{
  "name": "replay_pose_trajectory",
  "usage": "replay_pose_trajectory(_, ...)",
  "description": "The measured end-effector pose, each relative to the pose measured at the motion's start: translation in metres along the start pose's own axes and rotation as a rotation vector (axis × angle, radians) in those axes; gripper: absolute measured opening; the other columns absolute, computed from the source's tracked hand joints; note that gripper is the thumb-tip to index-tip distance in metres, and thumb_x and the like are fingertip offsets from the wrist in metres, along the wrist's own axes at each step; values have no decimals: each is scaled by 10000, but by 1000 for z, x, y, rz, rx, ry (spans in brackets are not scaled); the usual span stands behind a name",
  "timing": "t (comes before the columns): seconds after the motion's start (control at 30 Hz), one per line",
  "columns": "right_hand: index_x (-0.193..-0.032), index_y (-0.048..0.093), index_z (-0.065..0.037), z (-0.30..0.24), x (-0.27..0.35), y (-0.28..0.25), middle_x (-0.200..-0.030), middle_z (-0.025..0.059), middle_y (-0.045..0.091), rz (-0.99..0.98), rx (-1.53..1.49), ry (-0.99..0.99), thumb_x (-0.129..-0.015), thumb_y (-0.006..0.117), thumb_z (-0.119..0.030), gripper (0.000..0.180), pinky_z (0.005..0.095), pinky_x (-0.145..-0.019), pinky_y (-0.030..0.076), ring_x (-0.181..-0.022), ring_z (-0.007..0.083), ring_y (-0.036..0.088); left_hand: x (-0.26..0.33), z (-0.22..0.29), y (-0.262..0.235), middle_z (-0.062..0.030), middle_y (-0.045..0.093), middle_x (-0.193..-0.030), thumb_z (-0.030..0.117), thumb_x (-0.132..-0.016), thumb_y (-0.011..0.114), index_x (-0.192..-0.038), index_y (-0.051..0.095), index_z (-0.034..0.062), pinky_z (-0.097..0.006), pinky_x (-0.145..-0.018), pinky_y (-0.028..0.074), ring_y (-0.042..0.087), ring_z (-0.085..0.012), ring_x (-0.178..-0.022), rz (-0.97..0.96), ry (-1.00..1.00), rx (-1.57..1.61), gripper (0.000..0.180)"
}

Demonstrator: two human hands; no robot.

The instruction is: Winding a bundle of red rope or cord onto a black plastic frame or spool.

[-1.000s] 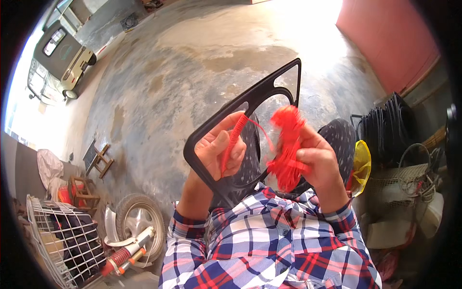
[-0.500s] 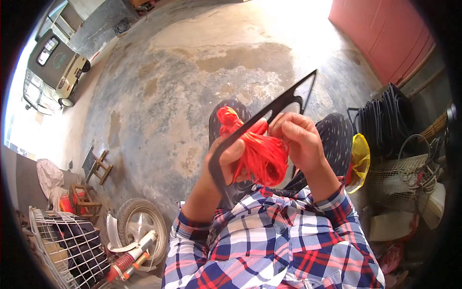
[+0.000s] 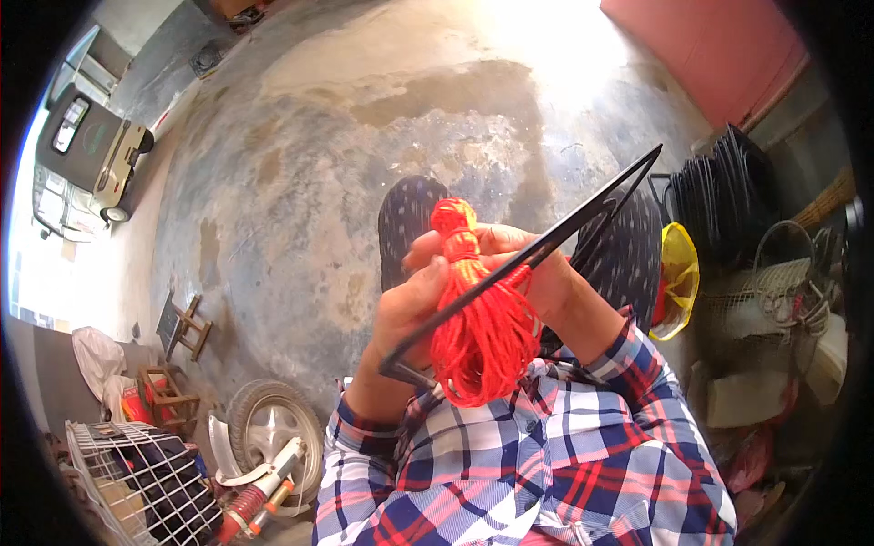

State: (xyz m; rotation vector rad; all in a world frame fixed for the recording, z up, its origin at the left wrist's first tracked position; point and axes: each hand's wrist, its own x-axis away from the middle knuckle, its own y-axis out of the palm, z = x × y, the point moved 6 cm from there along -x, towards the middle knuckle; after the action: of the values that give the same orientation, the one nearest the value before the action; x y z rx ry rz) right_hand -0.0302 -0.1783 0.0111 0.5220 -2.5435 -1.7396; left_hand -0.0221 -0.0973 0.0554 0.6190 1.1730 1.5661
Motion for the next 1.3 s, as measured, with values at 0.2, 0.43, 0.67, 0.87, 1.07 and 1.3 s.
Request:
replay_pose_trajectory(0.2, -1183, 591, 60, -35, -10, 3, -1116, 145, 670, 64, 143, -185, -978, 548, -282, 401, 334, -918, 513, -1031, 206, 647, 7, -1, -13, -156, 628, -1005, 607, -955, 410, -1378, 448, 16, -329, -732, 491, 603, -212, -819, 451, 51, -203, 728)
replay_pose_trajectory(0.43, -989, 625, 19, -37, 36, -68, -1090, 164, 654, 442, 183, -362, -873, 509, -255, 319, 461, -966, 467, -1101, 299, 602, 11, 22, -18, -38, 399, -520, 749, -918, 242, -1383, 482, 30, -247, -317, 247, 305, -108, -381, 153, 99, -430, 889)
replay_pose_trajectory(0.67, -954, 501, -60, -80, 42, 12, -777, 55, 544, -147, 13, -546, -966, 419, -414, 363, 397, -850, 437, -655, 183, 531, 14, 34, -22, -34, 379, -531, 639, -958, 365, -1384, 477, 60, -234, -295, 210, 284, -102, -392, 91, 75, -395, 727)
replay_pose_trajectory(0.87, -1034, 457, -44, -97, 71, 16, -615, 19, 474, -167, 49, -504, -1063, 305, -371, 362, 368, -685, 461, -458, 122, 433, 29, 55, -39, -24, 388, -579, 595, -975, 392, -1416, 446, 108, -219, -297, 210, 302, -92, -413, 54, 168, -412, 659)
replay_pose_trajectory(1.07, -1035, 461, -40, -69, 73, 13, -556, 3, 436, 23, 196, -489, -1057, 305, -398, 391, 334, -611, 454, -422, 108, 390, 40, 71, -48, -34, 405, -594, 303, -1006, 513, -1467, 373, 154, -209, -296, 274, 337, -102, -418, 50, 244, -435, 504)
replay_pose_trajectory(1.3, -1057, 517, -42, -37, 68, 14, -527, -30, 389, 70, 232, -367, -1045, 342, -400, 398, 274, -528, 354, -422, 78, 330, 46, 75, -52, -29, 416, -602, 283, -999, 530, -1481, 336, 141, -208, -313, 267, 351, -94, -431, 161, 284, -478, 539)
